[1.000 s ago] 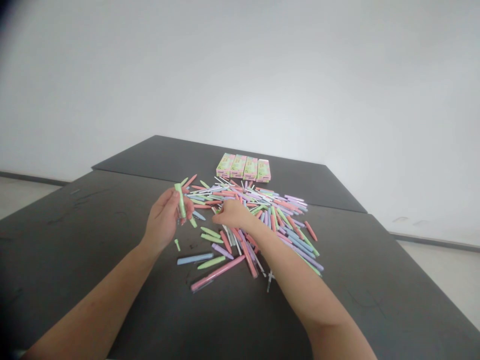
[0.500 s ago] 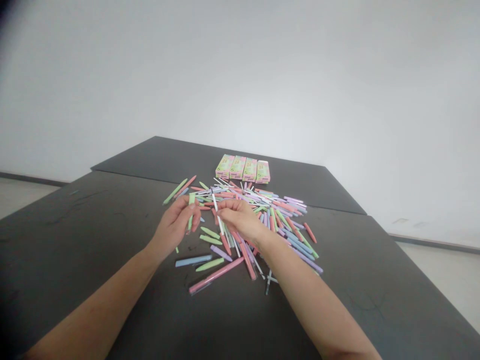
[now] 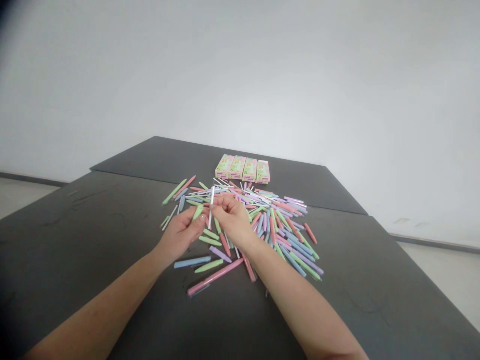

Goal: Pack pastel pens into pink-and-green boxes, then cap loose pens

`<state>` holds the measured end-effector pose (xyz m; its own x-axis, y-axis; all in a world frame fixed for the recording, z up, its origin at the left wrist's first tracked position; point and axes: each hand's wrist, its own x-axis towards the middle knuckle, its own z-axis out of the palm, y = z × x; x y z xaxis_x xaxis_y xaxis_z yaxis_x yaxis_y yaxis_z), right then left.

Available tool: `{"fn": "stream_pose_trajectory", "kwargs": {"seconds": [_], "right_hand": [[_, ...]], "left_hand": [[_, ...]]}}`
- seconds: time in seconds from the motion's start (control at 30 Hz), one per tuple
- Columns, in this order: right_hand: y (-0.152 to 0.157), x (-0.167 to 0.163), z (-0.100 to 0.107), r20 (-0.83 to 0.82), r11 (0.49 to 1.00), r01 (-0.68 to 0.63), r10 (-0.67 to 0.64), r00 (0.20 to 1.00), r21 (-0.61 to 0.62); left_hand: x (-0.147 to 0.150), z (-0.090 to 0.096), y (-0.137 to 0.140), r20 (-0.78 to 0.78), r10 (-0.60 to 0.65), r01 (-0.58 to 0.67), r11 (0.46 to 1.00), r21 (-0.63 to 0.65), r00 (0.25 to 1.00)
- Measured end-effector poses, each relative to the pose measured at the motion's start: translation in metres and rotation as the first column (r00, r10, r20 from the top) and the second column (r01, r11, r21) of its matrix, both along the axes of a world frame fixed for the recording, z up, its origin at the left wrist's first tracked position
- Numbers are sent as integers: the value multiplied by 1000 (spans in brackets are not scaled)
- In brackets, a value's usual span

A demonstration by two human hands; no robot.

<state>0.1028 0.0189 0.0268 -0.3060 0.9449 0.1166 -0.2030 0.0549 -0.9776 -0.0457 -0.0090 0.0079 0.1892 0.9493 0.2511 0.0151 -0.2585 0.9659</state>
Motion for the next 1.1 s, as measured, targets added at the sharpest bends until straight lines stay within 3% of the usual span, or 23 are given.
{"fn": "stream_pose_trajectory", "kwargs": {"seconds": [0.1,0.2,0.3,0.37,0.47,0.6,0.87,1.1], "right_hand": [[-2,-3,2,-3,999,-15,15,1000,-32],[0,-2,7,-170,982,23,-55,984,-188],[9,3,9,-310,891,28,-187,932,-454],[14,7,8,-341,855,-9,-196,919,-518],[17,11,7,-378,910,-39,-132,916,-413],[17,15,9,-390,961,37,-147,909,-275],[16,30,27,-362,976,92,-160,919,-197],[12,35,35,-245,981,191,-177,953,33]], "left_hand": [[0,0,0,-40,20,-21,1000,-21,999],[-2,-1,2,-3,-4,4,999,-43,1000],[-4,-2,4,25,-30,31,999,-44,999],[-5,-2,4,11,-43,43,998,-40,999],[-6,-2,3,-32,-62,61,997,-38,998],[-8,-2,2,-97,-75,73,997,-20,992],[-13,-1,2,-145,-121,124,992,12,982],[-15,3,0,-128,-207,209,978,5,970]]}}
